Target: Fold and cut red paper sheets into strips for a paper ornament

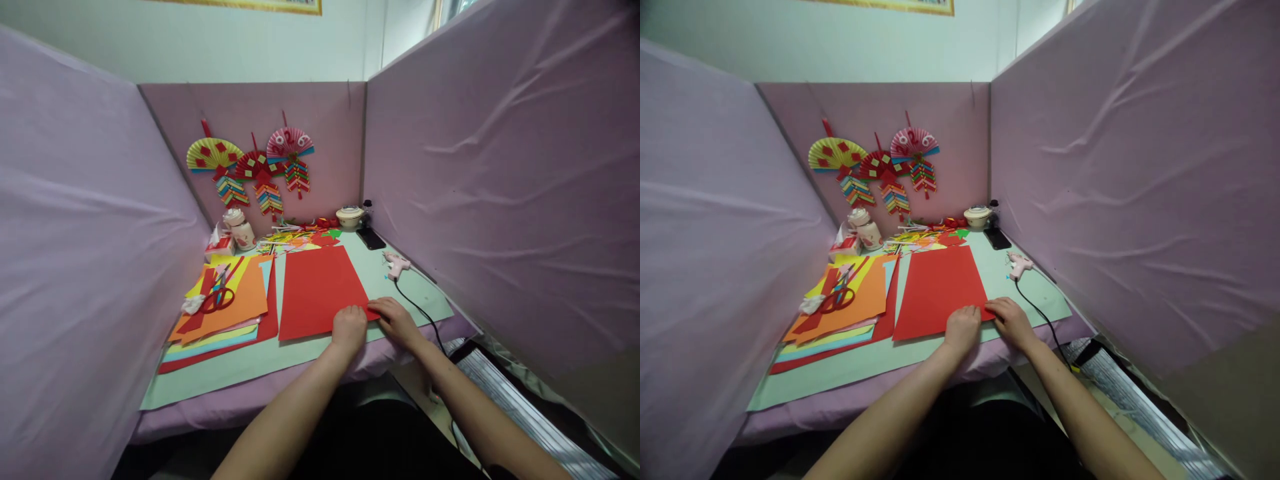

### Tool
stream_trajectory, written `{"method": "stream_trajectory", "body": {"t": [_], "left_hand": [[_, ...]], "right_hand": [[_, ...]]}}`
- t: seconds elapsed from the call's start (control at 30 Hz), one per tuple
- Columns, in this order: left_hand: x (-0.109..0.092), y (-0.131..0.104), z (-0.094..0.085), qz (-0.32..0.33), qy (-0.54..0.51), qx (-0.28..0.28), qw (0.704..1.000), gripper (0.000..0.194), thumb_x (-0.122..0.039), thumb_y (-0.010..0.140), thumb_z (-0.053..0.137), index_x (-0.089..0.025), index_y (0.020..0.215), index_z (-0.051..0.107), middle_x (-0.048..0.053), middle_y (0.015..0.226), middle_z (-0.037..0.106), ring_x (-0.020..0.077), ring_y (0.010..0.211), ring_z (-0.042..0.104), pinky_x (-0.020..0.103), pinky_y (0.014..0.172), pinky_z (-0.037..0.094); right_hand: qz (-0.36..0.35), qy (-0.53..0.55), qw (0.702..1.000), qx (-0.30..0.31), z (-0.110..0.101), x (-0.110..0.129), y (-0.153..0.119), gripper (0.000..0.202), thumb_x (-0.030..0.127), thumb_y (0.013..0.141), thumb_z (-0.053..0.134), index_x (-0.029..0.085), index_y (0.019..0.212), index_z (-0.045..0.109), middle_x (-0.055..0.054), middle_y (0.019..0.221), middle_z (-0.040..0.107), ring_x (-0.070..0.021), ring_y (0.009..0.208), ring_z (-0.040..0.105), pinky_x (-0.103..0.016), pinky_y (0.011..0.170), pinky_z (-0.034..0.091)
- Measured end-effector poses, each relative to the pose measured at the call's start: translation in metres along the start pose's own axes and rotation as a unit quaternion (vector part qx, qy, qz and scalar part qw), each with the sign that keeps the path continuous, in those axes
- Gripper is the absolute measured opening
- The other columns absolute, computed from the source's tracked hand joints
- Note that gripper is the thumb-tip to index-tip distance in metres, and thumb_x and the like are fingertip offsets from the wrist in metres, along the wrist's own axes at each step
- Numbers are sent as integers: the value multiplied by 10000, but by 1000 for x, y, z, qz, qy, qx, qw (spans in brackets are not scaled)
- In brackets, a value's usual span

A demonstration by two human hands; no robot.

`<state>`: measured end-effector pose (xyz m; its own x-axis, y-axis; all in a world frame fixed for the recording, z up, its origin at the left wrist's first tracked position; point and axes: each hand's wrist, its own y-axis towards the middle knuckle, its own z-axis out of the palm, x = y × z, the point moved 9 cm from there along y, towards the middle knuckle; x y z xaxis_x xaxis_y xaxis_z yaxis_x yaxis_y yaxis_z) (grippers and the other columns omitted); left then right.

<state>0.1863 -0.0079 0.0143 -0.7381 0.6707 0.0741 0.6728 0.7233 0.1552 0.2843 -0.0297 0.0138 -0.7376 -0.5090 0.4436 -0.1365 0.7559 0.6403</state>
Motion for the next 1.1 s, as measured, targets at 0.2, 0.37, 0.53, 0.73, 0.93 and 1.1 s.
{"method": "stream_trajectory", "body": {"t": [0.2, 0.37, 0.53, 0.73, 0.93, 1.1], "left_hand": [[-1, 0, 2, -5, -2, 6, 1000, 225, -114, 921, 424, -82, 1038, 614, 151, 952, 644, 249, 915, 622, 346, 769, 468], [-5, 2, 2, -18, 2, 2, 1000, 226, -106, 921, 415, -71, 1020, 615, 156, 927, 635, 255, 898, 623, 350, 757, 462], [-5, 0, 1, -19, 0, -9, 1000, 242, -117, 928, 408, -80, 1069, 600, 149, 934, 629, 256, 904, 618, 354, 761, 459], [-7, -1, -2, -25, 2, -16, 1000, 260, -117, 924, 415, -74, 1101, 600, 150, 942, 623, 253, 918, 612, 349, 769, 456], [-9, -1, -5, -23, 2, -21, 1000, 256, -108, 915, 433, -69, 1081, 624, 147, 959, 626, 260, 939, 593, 378, 813, 461], [-10, 0, -2, 1, -2, -22, 1000, 260, -130, 918, 444, -88, 1090, 635, 122, 1015, 622, 251, 985, 566, 359, 843, 466]], "right_hand": [[-15, 2, 1000, -2, 1, 0, -2, 363, 51, 801, 497, 235, 1024, 715, -66, 1020, 724, -223, 987, 619, -444, 882, 523], [-5, 0, 1000, -9, 0, -1, -3, 324, 73, 821, 511, 235, 1004, 723, -60, 1010, 730, -224, 983, 620, -435, 879, 530], [-2, 0, 1000, -14, -1, 0, -3, 329, 73, 814, 510, 228, 1009, 725, -67, 1007, 730, -224, 983, 619, -434, 875, 536], [-14, -3, 1000, -20, -2, 3, -3, 344, 57, 807, 509, 234, 1012, 721, -60, 1009, 730, -226, 979, 625, -432, 870, 538], [-14, -5, 1000, -20, -1, 3, -3, 343, 52, 803, 512, 229, 1008, 722, -63, 1004, 730, -222, 973, 631, -419, 863, 541], [-8, -4, 1000, -19, -1, 2, -2, 333, 62, 810, 510, 236, 996, 725, -62, 1004, 732, -225, 976, 633, -425, 864, 538]]}}
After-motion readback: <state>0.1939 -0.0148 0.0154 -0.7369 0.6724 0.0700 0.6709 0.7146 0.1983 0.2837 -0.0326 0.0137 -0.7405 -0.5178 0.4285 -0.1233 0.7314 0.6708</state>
